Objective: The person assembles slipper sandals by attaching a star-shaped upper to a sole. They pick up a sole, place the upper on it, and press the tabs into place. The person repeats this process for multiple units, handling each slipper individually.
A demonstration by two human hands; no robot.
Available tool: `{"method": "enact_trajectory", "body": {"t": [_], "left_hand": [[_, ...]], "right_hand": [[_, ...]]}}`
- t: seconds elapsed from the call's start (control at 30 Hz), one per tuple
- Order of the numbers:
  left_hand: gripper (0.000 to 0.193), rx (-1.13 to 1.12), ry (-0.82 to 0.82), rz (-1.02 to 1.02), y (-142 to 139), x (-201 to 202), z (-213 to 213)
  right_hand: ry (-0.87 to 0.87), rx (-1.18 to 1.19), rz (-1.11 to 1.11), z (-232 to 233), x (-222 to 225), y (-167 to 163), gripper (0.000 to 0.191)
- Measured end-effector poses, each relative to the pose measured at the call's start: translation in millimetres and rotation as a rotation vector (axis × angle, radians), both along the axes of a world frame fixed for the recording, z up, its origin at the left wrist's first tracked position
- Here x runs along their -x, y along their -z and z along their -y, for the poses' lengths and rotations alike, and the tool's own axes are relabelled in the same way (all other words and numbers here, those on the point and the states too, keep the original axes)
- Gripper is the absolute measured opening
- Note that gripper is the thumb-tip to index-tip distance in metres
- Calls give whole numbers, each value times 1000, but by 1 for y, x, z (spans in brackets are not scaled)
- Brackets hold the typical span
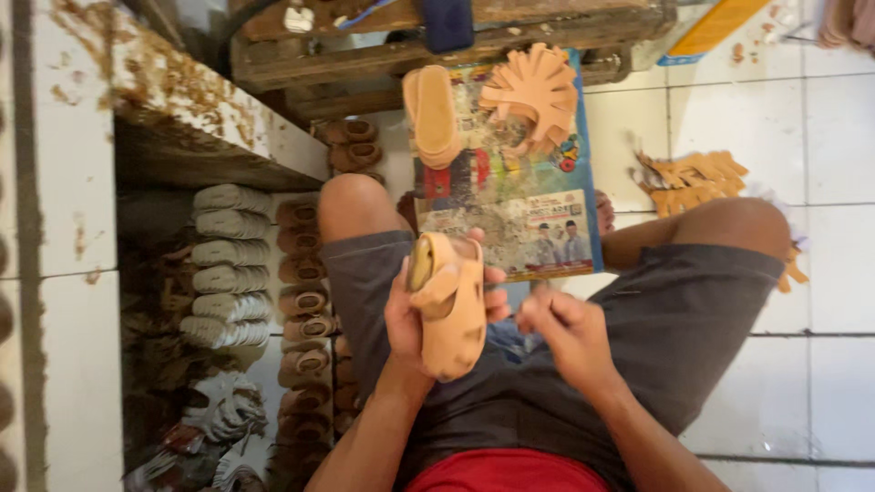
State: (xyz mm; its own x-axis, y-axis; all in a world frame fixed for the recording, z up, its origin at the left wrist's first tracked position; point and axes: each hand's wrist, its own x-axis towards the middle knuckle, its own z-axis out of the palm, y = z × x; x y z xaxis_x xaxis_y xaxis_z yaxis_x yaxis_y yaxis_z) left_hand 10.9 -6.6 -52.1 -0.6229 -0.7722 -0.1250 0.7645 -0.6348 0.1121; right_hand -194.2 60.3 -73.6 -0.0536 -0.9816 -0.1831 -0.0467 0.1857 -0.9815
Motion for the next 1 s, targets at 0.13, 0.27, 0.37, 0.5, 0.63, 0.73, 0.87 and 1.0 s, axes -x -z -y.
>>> {"method": "enact_trajectory", "body": {"t": [0.13,0.27,0.37,0.5,0.63,0.73,0.87,1.0], "left_hand": [[93,45,102,-180,-4,-10,7],[86,117,33,-316,-4,-6,-2],[85,82,27,-378,-2,-3,-11],[89,14,32,-169,6,3,-16],[98,75,89,-120,11,9,-21],[102,70,88,-29,10,10,-23],[93,104,66,-17,4,9,-22],[69,37,-39,41,-5,10,-16]], "right_hand": [[-252,119,6,-16,-9,-18,16],[-207,208,11,-24,-30,-41,21],[-92,96,-7,-19,-40,-51,22],[-111,132,-21,-9,-44,-57,11],[-91,-56,74,-4,-46,-58,16],[-117,-191,94,-3,-43,-56,15],[-92,-248,35,0,-36,-49,21],[-66,-63,63,3,-27,-40,14]]}}
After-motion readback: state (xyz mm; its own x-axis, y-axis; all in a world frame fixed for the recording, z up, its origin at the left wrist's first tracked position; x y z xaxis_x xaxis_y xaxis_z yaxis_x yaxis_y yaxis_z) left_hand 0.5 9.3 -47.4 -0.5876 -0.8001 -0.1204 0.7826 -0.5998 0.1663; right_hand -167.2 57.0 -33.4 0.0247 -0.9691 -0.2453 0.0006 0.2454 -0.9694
